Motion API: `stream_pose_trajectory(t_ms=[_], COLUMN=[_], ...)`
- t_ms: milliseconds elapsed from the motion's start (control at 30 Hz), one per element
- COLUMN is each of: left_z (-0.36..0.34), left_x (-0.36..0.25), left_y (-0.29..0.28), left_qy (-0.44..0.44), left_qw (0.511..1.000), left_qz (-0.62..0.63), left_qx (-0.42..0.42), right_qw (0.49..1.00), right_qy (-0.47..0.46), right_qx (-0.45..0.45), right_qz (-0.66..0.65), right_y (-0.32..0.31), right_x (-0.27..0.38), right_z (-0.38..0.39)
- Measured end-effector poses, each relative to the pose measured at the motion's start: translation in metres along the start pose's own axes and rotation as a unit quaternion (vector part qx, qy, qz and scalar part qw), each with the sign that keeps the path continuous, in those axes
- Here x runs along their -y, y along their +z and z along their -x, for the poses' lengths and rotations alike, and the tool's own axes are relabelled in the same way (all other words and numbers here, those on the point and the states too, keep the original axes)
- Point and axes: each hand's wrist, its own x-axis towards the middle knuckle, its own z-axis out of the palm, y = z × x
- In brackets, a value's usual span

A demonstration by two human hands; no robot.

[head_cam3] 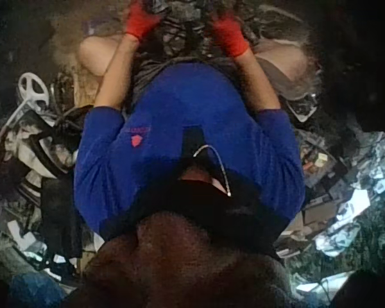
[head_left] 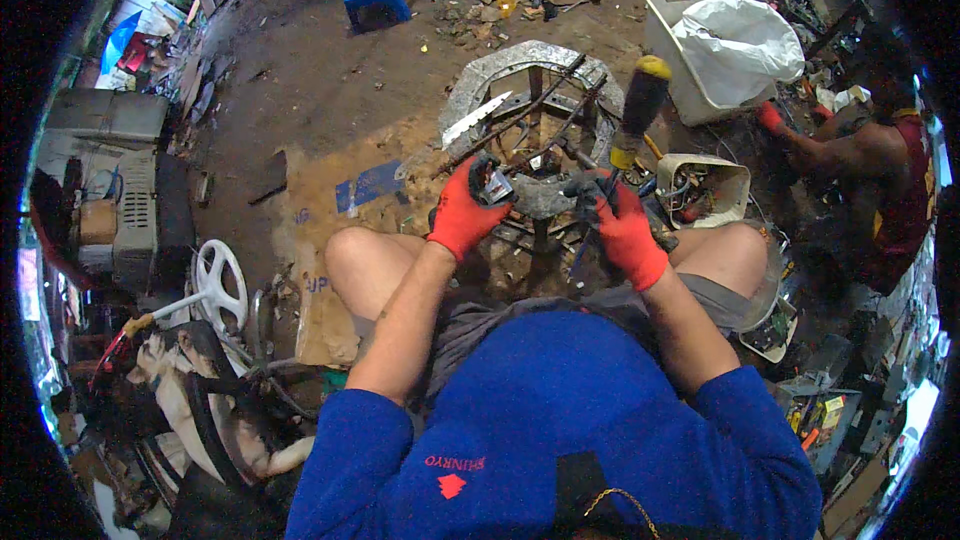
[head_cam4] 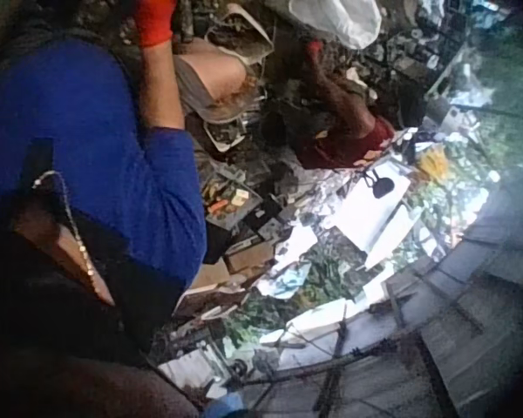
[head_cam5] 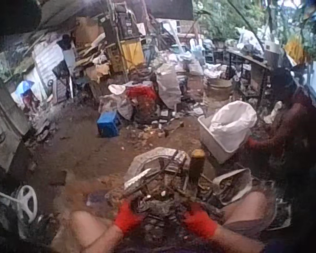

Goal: The person sits on the ground and uses a hammer and chisel to strike and separate a small metal component from a larger assembly. They repeatedly position the chisel and strike it with the hammer, then use pliers to pull and remove the separated piece.

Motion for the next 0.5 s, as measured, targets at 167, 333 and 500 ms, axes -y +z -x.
stream_pose_trajectory(t_ms=[167,333,500], left_z=[0.002,0.012,0.012], left_x=[0.017,0.026,0.034], left_y=[0.032,0.068,0.096], left_qy=[0.067,0.089,0.092], left_qw=[0.994,0.978,0.974], left_qz=[-0.087,-0.174,-0.156], left_qx=[0.016,0.069,0.137], right_qw=[0.993,0.99,0.968], right_qy=[0.068,0.088,0.147], right_qx=[0.013,-0.044,-0.092], right_qz=[-0.095,0.102,0.183], right_y=[-0.011,-0.012,-0.013], right_x=[0.017,-0.002,-0.017], right_z=[-0.009,0.008,0.035])
